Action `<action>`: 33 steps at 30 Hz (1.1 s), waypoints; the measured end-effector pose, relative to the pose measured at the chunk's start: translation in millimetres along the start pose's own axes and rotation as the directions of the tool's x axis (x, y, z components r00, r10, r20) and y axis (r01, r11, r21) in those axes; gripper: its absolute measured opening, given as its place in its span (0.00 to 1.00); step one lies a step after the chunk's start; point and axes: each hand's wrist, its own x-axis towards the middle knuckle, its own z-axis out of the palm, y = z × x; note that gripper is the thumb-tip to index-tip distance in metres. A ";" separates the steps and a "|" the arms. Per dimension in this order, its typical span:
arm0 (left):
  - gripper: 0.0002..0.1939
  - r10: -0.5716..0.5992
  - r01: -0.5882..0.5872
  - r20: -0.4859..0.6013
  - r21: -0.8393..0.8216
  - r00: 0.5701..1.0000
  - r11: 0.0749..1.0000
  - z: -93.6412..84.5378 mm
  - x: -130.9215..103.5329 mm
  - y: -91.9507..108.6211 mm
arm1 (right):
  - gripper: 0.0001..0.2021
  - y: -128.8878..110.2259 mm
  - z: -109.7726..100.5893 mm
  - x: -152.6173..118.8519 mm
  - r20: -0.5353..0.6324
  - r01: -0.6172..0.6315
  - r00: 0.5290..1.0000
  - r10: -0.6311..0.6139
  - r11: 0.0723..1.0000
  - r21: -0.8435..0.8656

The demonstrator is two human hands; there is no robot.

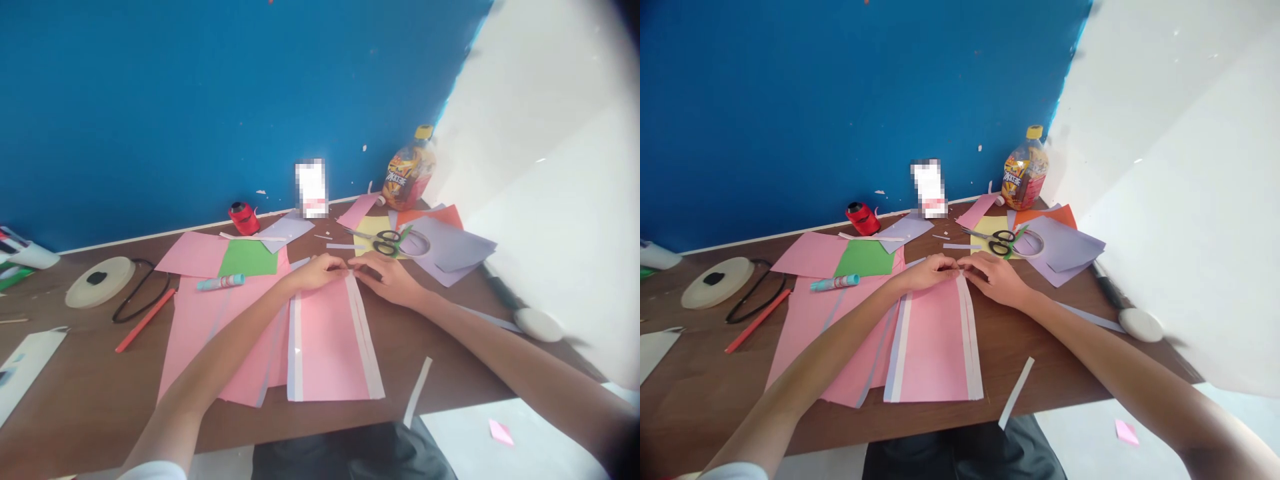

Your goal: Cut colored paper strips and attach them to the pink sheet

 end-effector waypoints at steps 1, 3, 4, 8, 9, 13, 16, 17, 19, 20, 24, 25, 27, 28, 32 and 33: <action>0.21 0.001 -0.001 -0.001 0.007 1.000 1.000 0.3 -0.3 1.0 | 0.12 0.4 0.5 0.2 -0.002 0.032 0.999 -0.032 0.999 -0.020; 0.22 0.002 -0.002 0.004 0.026 1.000 1.000 0.6 -0.9 2.3 | 0.13 1.8 1.3 0.5 0.004 0.096 0.995 -0.096 0.994 -0.060; 0.22 0.001 -0.001 0.007 0.042 1.000 0.999 0.4 -1.2 2.7 | 0.14 2.6 1.6 0.6 0.014 0.123 0.992 -0.123 0.989 -0.081; 0.20 0.005 -0.008 0.022 0.126 1.000 0.992 -2.0 -2.0 2.7 | 0.14 5.3 2.8 0.6 0.072 0.190 0.981 -0.182 0.972 -0.136; 0.19 0.007 -0.011 0.029 0.134 1.000 0.991 -2.8 -2.0 2.4 | 0.15 5.7 3.0 0.4 0.073 0.206 0.978 -0.197 0.968 -0.143; 0.17 0.004 -0.011 0.051 0.132 0.999 0.991 -4.7 -1.3 0.7 | 0.16 7.3 3.8 -0.5 0.046 0.289 0.957 -0.286 0.933 -0.213; 0.16 0.006 -0.015 0.060 0.137 0.998 0.990 -5.0 -0.9 -0.3 | 0.16 9.3 3.8 -0.2 0.052 0.324 0.945 -0.323 0.905 -0.274; 0.16 0.007 -0.016 0.063 0.137 0.998 0.990 -5.1 -0.9 -0.5 | 0.16 10.3 3.8 0.1 0.058 0.331 0.943 -0.329 0.899 -0.285; 0.17 0.004 -0.012 0.061 0.135 0.998 0.991 -4.9 -0.7 -0.9 | 0.16 12.4 4.0 0.5 0.066 0.338 0.940 -0.334 0.895 -0.291; 0.18 0.001 -0.008 0.056 0.133 0.998 0.991 -4.8 -0.6 -1.1 | 0.16 13.5 4.2 0.4 0.065 0.339 0.940 -0.335 0.896 -0.288; 0.20 -0.013 0.008 0.038 0.123 0.999 0.992 -2.5 -0.6 -1.0 | 0.18 16.2 3.9 -1.4 0.044 0.332 0.942 -0.333 0.908 -0.256; 0.20 -0.014 0.010 0.029 0.122 0.999 0.992 -1.4 -0.6 -1.1 | 0.18 16.1 3.4 -1.9 0.039 0.332 0.942 -0.333 0.910 -0.247; 0.21 -0.013 0.013 0.004 0.128 1.000 0.992 1.3 -0.5 -1.5 | 0.19 14.8 1.9 -2.3 0.036 0.334 0.942 -0.335 0.913 -0.235; 0.21 -0.012 0.014 -0.012 0.133 1.000 0.991 2.9 -0.3 -2.0 | 0.19 13.7 1.0 -2.1 0.036 0.336 0.941 -0.337 0.913 -0.230; 0.21 -0.011 0.018 -0.041 0.166 0.999 0.986 7.0 0.5 -3.9 | 0.18 10.1 -0.7 -0.8 0.045 0.333 0.942 -0.332 0.916 -0.225; 0.22 -0.008 0.014 -0.037 0.172 0.999 0.985 6.9 0.4 -3.8 | 0.17 9.9 -0.7 -0.7 0.048 0.327 0.944 -0.325 0.918 -0.224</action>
